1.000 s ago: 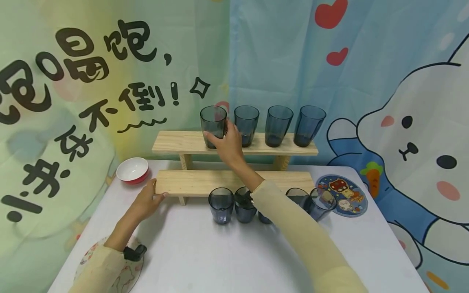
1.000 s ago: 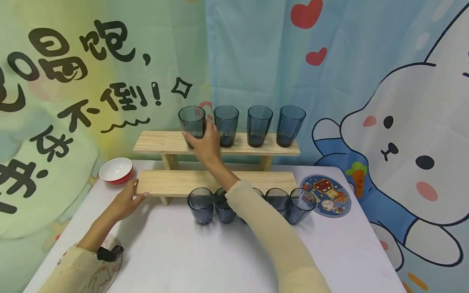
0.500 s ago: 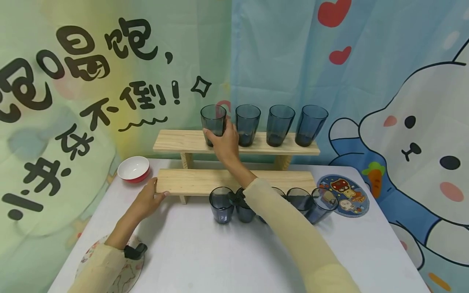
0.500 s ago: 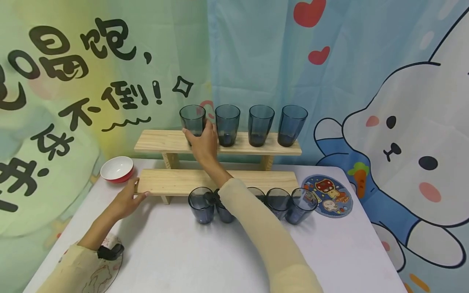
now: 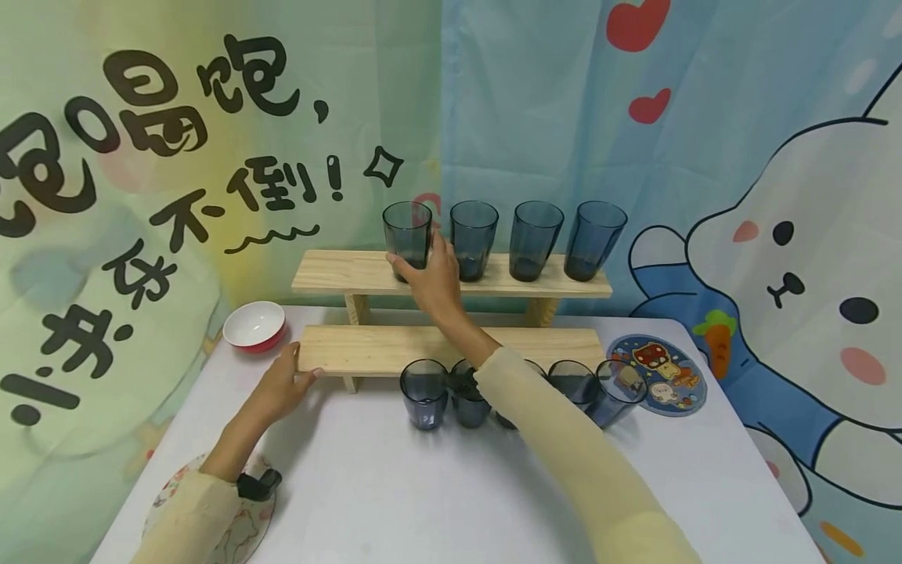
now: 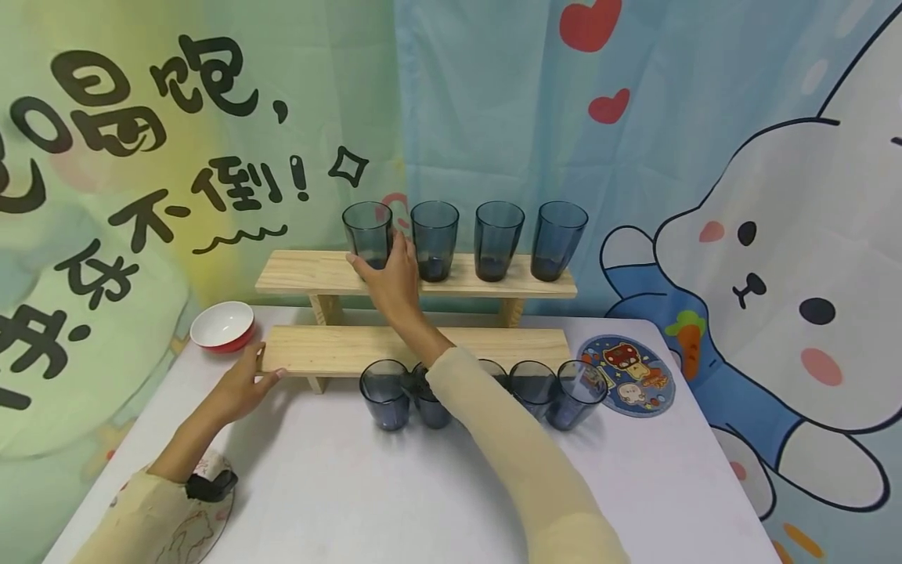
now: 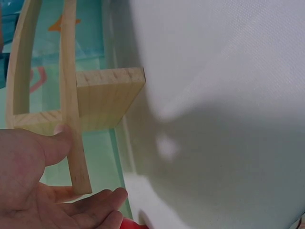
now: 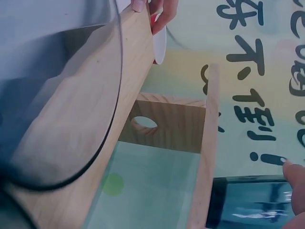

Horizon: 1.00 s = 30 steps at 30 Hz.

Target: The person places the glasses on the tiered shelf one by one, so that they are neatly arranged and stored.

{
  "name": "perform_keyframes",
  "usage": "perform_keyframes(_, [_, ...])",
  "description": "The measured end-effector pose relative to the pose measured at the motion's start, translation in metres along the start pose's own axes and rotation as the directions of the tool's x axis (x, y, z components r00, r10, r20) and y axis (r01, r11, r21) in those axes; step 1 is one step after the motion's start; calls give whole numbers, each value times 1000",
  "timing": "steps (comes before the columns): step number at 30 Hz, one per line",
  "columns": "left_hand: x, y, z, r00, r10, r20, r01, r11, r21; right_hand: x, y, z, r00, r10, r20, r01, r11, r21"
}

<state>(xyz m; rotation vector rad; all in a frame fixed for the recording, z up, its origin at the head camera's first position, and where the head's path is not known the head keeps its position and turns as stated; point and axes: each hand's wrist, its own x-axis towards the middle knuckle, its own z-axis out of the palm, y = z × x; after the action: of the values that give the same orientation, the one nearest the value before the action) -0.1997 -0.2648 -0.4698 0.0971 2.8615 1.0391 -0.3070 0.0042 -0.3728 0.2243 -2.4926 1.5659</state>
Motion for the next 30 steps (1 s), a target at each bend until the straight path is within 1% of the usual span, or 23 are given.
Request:
perform_keyframes(4, [1, -1, 0, 1000, 15, -5, -15, 1000, 8, -11, -1, -14, 997, -8, 75, 10, 1000, -27])
perform_keyframes(7, [2, -2, 1, 1000, 21, -5, -21, 1000, 8, -23, -2, -30, 988, -4, 154, 13, 998, -58])
perform_keyframes(11, [1, -1, 1, 1000, 12, 2, -12, 1000, 2, -39, 0, -57, 969, -26, 244, 46, 996, -75])
perform_keyframes(14, [1, -1, 1, 1000, 6, 6, -6, 1000, 0, -50, 5, -82, 959, -48, 278, 76, 993, -89])
perform_keyframes(17, [2, -2, 2, 1000, 7, 7, -7, 1000, 4, -60, 13, -110, 954, -65, 293, 104, 988, -118])
perform_keyframes(21, [2, -3, 2, 1000, 7, 9, -7, 1000, 2, -72, 27, -149, 953, -50, 300, 103, 982, -161])
perform_keyframes(25, [1, -2, 1, 1000, 11, 7, -11, 1000, 1, -84, 44, -191, 963, -9, 268, 74, 969, -234])
perform_keyframes(27, [1, -2, 1, 1000, 14, 7, -14, 1000, 4, -92, 56, -210, 972, -4, 236, 68, 962, -265])
perform_keyframes(30, [1, -2, 1, 1000, 11, 10, -11, 1000, 9, -105, 76, -234, 981, -13, 191, 66, 959, -274])
